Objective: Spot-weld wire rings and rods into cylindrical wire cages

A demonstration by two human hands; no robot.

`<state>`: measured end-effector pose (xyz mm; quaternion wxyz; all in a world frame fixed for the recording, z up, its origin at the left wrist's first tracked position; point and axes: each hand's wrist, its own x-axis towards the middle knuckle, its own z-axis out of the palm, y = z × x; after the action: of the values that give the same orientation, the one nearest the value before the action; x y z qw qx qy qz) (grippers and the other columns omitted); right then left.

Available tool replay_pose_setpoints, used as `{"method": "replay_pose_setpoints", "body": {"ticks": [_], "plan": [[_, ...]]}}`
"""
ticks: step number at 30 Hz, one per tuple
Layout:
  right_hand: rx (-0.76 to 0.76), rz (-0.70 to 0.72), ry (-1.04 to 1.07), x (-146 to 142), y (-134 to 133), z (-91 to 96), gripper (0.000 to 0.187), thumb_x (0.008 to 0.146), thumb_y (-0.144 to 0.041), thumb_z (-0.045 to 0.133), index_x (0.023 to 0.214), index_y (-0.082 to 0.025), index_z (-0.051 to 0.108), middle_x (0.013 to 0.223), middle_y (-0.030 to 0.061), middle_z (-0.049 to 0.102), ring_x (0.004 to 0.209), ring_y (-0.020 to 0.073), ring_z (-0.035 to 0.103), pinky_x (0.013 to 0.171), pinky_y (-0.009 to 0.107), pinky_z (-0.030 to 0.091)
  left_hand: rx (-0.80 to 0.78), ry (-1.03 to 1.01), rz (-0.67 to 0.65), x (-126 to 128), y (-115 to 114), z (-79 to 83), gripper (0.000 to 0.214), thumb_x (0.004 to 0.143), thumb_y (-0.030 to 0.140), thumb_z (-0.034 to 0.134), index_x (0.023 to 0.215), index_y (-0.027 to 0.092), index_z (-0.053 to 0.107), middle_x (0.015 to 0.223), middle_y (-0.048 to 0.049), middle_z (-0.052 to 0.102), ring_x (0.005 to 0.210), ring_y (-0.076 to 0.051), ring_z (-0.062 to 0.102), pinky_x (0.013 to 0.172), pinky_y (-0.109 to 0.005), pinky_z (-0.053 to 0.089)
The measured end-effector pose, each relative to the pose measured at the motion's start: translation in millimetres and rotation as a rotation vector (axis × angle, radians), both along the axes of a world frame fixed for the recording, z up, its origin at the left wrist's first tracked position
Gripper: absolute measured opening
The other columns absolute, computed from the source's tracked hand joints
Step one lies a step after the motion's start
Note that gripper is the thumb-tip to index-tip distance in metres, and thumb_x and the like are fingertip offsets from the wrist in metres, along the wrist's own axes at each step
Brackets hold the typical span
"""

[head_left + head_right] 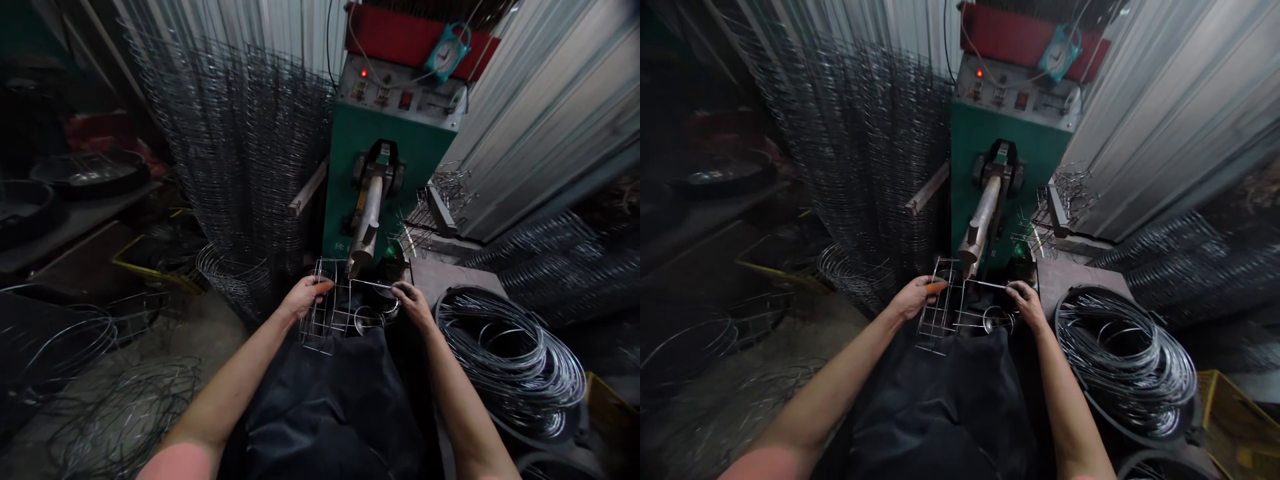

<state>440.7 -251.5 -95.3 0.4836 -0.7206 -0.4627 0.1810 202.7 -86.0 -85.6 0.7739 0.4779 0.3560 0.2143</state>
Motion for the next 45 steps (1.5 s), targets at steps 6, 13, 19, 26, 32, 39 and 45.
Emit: {"method": "replay_pose_setpoints", "body": {"ticks": [6,13,19,26,32,39,45], "plan": [[0.045,-0.001,-0.049,-1,0,-12.1,0.032,0.076,-0.049,0.056,0.082,-0.019,0.062,0.081,0.0043,0.062,0.080,0.0198,0.057,0.076,0.032,0.045,0.018,0.000,-0.012,1,2,-3.3,0.030,0.049,0.031,0.076,0.071,0.014,0.063,0.071,-0.0018,0.058,0.061,-0.008,0.045,0.050,-0.020,0.028],[0.078,0.048,-0.365,13,-12,-29.4,0.030,0.085,-0.042,0.046,0.098,-0.021,0.063,0.091,0.0071,0.061,0.085,0.0201,0.058,0.077,0.034,0.047,0.069,0.041,-0.006,1,1,-0.7,0.033,0.047,0.034,0.076,0.069,0.014,0.061,0.065,0.0002,0.055,0.059,-0.008,0.045,0.049,-0.020,0.028],[-0.034,0.026,-0.678,26,-20,-38.7,0.037,0.090,-0.037,0.033,0.102,-0.021,0.065,0.084,0.0087,0.058,0.080,0.0218,0.057,0.070,0.033,0.048,0.084,0.052,0.023,1,-2,6.7,0.032,0.046,0.032,0.077,0.068,0.014,0.062,0.064,-0.0005,0.056,0.057,-0.009,0.045,0.047,-0.020,0.028],[-0.152,-0.109,-0.635,32,-44,-48.4,0.037,0.087,-0.042,0.041,0.114,-0.028,0.062,0.092,0.0071,0.060,0.080,0.0210,0.059,0.067,0.030,0.047,0.062,0.019,0.004,1,-1,2.2,0.032,0.046,0.032,0.077,0.066,0.013,0.062,0.056,0.0022,0.049,0.050,-0.007,0.041,0.042,-0.019,0.024],[-0.035,-0.299,-0.181,29,-89,-89.6,0.041,0.082,-0.049,0.048,0.106,-0.021,0.065,0.095,0.0073,0.064,0.087,0.0220,0.059,0.080,0.036,0.046,0.056,0.024,-0.002,-1,0,3.0,0.029,0.048,0.032,0.076,0.065,0.013,0.062,0.062,-0.0005,0.054,0.056,-0.008,0.045,0.046,-0.020,0.030],[0.097,-0.622,-0.040,5,-91,-103.1,0.040,0.076,-0.049,0.052,0.090,-0.015,0.068,0.088,0.0098,0.067,0.084,0.0235,0.060,0.080,0.039,0.045,0.214,0.030,0.113,-2,-1,5.0,0.030,0.051,0.036,0.073,0.067,0.014,0.062,0.062,0.0007,0.054,0.059,-0.008,0.045,0.049,-0.020,0.032],[0.133,-0.497,-0.189,-16,-72,-65.3,0.029,0.081,-0.042,0.050,0.087,-0.018,0.066,0.087,0.0091,0.064,0.084,0.0235,0.058,0.079,0.039,0.046,0.204,0.033,0.189,-5,-2,6.2,0.033,0.050,0.039,0.073,0.070,0.014,0.061,0.067,-0.0011,0.056,0.065,-0.011,0.048,0.048,-0.019,0.033]]}}
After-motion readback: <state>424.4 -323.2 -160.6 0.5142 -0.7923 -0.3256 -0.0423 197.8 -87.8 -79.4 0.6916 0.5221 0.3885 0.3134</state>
